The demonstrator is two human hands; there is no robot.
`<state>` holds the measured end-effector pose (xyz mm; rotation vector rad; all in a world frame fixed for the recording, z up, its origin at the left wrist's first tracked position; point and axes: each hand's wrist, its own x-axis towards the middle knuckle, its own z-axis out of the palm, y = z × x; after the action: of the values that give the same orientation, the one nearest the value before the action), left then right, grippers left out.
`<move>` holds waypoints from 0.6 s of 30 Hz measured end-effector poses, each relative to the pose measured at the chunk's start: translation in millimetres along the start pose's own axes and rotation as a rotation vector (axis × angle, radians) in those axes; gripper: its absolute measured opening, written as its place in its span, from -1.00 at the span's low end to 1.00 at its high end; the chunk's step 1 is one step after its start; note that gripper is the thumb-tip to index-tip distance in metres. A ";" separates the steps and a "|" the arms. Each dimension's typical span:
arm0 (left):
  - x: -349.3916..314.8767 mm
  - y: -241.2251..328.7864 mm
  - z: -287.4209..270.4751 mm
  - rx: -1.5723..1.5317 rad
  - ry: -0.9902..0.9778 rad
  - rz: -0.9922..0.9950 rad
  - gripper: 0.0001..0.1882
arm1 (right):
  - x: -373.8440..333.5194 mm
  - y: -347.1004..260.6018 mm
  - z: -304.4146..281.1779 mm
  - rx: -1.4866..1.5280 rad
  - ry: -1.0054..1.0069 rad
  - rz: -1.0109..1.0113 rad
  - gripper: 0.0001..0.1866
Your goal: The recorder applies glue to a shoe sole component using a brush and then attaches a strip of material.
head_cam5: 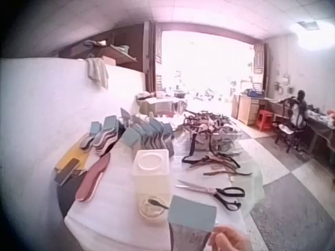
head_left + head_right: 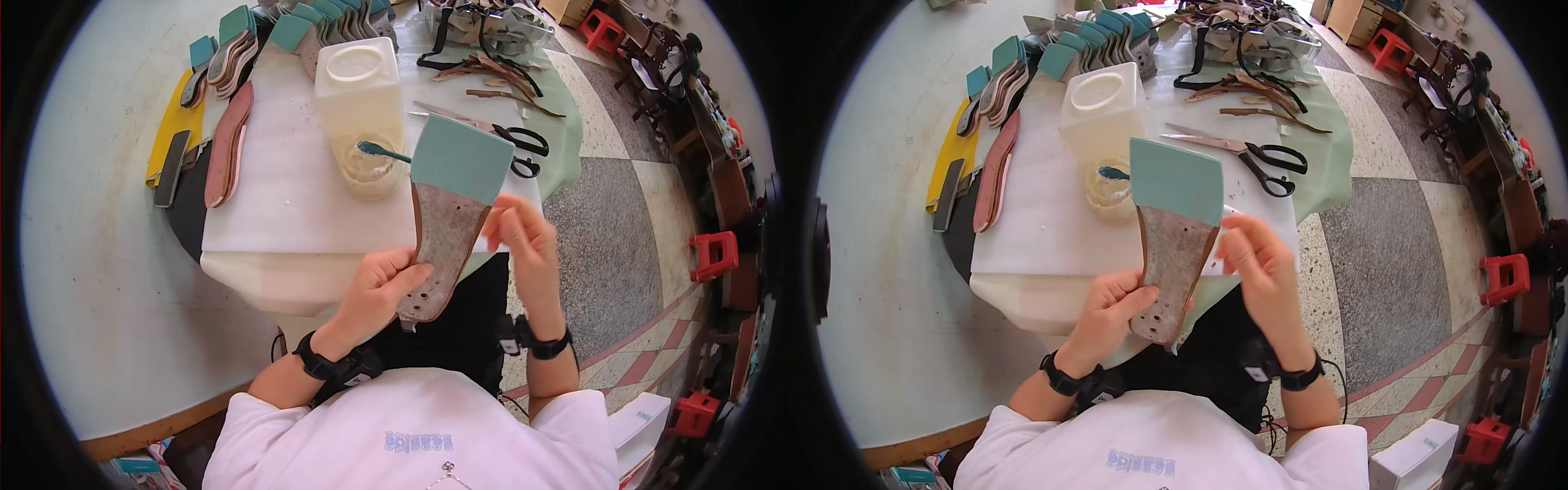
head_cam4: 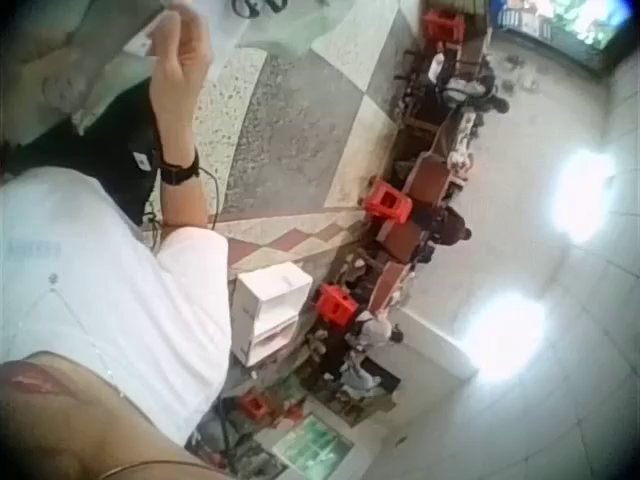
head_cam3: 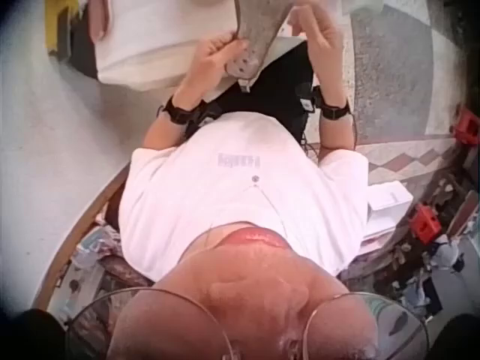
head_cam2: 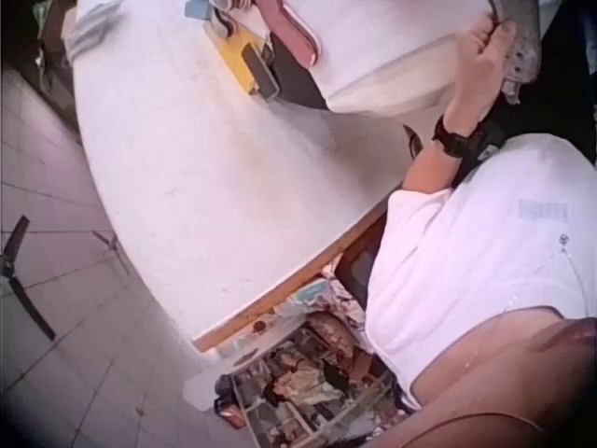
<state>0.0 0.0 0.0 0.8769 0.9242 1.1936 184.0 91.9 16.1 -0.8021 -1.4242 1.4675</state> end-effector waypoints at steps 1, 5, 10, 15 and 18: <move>1.8 0.4 2.8 0.027 -0.009 -0.010 -0.71 | -3.8 0.7 4.0 0.022 -0.021 0.027 -0.73; 2.8 6.5 7.0 0.113 0.000 -0.037 -0.74 | -8.3 -9.3 24.9 -0.051 0.078 0.134 -0.80; 10.7 -2.3 18.7 0.142 0.052 0.045 -0.79 | -4.3 5.4 24.8 0.055 0.201 0.054 -0.82; 14.3 7.6 18.8 0.237 -0.072 -0.093 -0.74 | -7.8 4.6 8.6 0.075 0.191 0.040 -0.83; 17.4 16.6 25.1 0.047 -0.064 -0.036 -0.70 | -15.1 -6.3 0.9 0.057 0.214 0.106 -0.85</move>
<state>19.3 18.0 22.6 0.9269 0.9158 1.1108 189.9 77.3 20.4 -0.9803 -1.1905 1.4469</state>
